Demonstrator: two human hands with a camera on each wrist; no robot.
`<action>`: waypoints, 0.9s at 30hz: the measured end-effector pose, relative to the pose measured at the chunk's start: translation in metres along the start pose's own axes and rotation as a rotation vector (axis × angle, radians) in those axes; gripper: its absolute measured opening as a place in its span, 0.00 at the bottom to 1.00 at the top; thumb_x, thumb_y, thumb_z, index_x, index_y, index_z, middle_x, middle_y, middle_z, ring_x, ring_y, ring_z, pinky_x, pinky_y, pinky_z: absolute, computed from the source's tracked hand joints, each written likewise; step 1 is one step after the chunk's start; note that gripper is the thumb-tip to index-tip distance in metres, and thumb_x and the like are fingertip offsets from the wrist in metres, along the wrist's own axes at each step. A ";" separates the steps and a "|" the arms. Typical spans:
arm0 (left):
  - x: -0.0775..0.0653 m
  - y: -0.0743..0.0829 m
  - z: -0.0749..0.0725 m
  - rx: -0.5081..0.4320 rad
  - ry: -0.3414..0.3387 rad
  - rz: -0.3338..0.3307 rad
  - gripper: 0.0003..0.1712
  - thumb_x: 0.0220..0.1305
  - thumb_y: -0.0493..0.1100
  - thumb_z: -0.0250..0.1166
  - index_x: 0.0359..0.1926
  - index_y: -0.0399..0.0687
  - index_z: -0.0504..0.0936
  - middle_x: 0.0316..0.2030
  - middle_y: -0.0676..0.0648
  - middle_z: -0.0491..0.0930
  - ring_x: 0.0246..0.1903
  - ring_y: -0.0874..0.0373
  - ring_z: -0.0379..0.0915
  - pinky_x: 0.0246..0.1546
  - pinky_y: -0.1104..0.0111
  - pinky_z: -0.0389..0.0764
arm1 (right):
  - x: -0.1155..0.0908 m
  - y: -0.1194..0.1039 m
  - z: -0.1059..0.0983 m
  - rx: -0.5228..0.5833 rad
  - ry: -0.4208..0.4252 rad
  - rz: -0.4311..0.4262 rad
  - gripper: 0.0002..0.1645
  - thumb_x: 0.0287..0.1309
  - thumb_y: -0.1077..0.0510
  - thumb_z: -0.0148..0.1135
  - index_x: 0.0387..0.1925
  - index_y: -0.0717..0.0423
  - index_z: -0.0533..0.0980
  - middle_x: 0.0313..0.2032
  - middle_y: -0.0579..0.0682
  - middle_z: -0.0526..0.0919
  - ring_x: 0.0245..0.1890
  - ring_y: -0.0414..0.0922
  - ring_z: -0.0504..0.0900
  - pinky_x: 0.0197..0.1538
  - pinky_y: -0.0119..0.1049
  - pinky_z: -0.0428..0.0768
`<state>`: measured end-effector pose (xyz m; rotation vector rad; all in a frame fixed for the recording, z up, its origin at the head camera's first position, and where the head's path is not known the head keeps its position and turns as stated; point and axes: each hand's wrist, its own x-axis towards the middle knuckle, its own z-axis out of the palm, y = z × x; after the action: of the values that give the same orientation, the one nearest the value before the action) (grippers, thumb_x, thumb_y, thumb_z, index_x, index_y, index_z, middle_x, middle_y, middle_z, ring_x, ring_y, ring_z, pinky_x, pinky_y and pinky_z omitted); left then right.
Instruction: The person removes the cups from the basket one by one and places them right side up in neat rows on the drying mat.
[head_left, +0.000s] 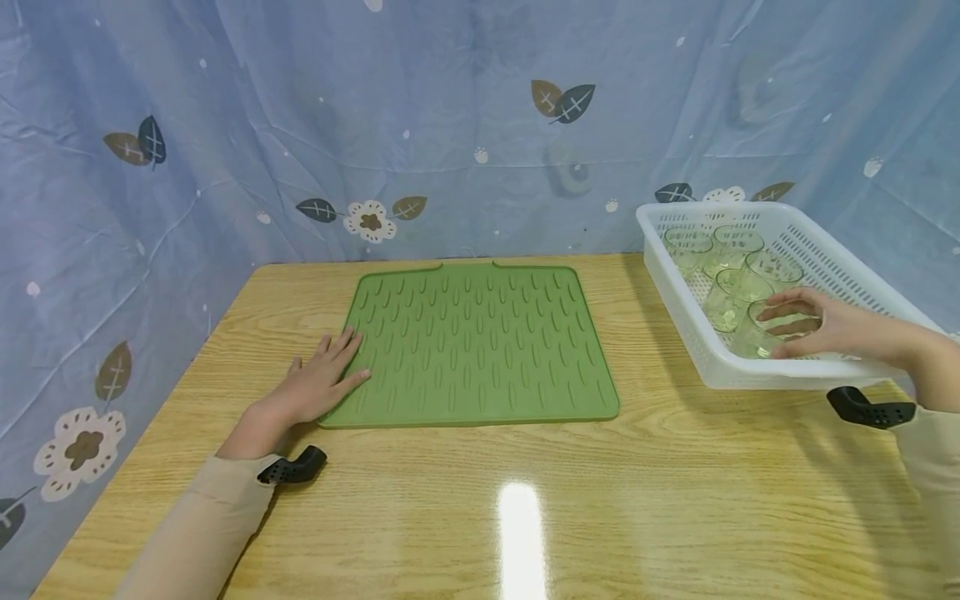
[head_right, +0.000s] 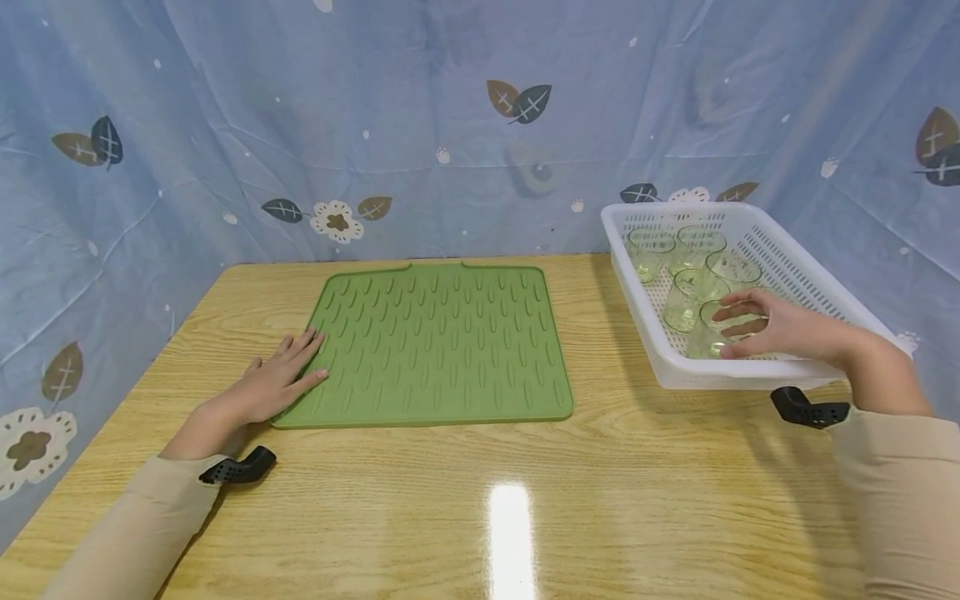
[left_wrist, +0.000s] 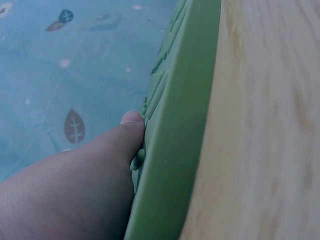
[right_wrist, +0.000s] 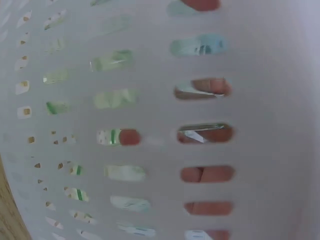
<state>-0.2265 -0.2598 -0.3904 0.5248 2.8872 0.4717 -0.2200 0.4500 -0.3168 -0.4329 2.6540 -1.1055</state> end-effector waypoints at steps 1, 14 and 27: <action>0.000 0.000 0.000 0.000 0.001 0.001 0.47 0.80 0.66 0.45 0.83 0.43 0.42 0.81 0.36 0.36 0.77 0.30 0.27 0.63 0.23 0.34 | 0.000 -0.001 -0.001 -0.008 0.010 -0.002 0.43 0.61 0.73 0.66 0.69 0.71 0.51 0.51 0.25 0.72 0.46 0.23 0.77 0.43 0.32 0.84; 0.000 -0.001 0.001 0.001 0.002 0.005 0.47 0.80 0.66 0.45 0.83 0.42 0.43 0.81 0.36 0.36 0.77 0.30 0.28 0.63 0.23 0.34 | -0.006 -0.011 -0.002 0.020 0.116 -0.067 0.40 0.66 0.73 0.63 0.69 0.42 0.58 0.55 0.26 0.72 0.50 0.23 0.77 0.42 0.29 0.83; 0.000 -0.003 0.002 0.003 -0.002 0.000 0.47 0.80 0.66 0.44 0.83 0.43 0.42 0.81 0.36 0.35 0.77 0.31 0.27 0.63 0.23 0.34 | -0.004 -0.025 0.001 0.050 0.225 -0.138 0.43 0.67 0.76 0.58 0.72 0.37 0.59 0.57 0.30 0.72 0.53 0.23 0.74 0.42 0.23 0.80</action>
<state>-0.2273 -0.2620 -0.3932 0.5253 2.8864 0.4660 -0.2110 0.4339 -0.2990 -0.5170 2.8172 -1.3314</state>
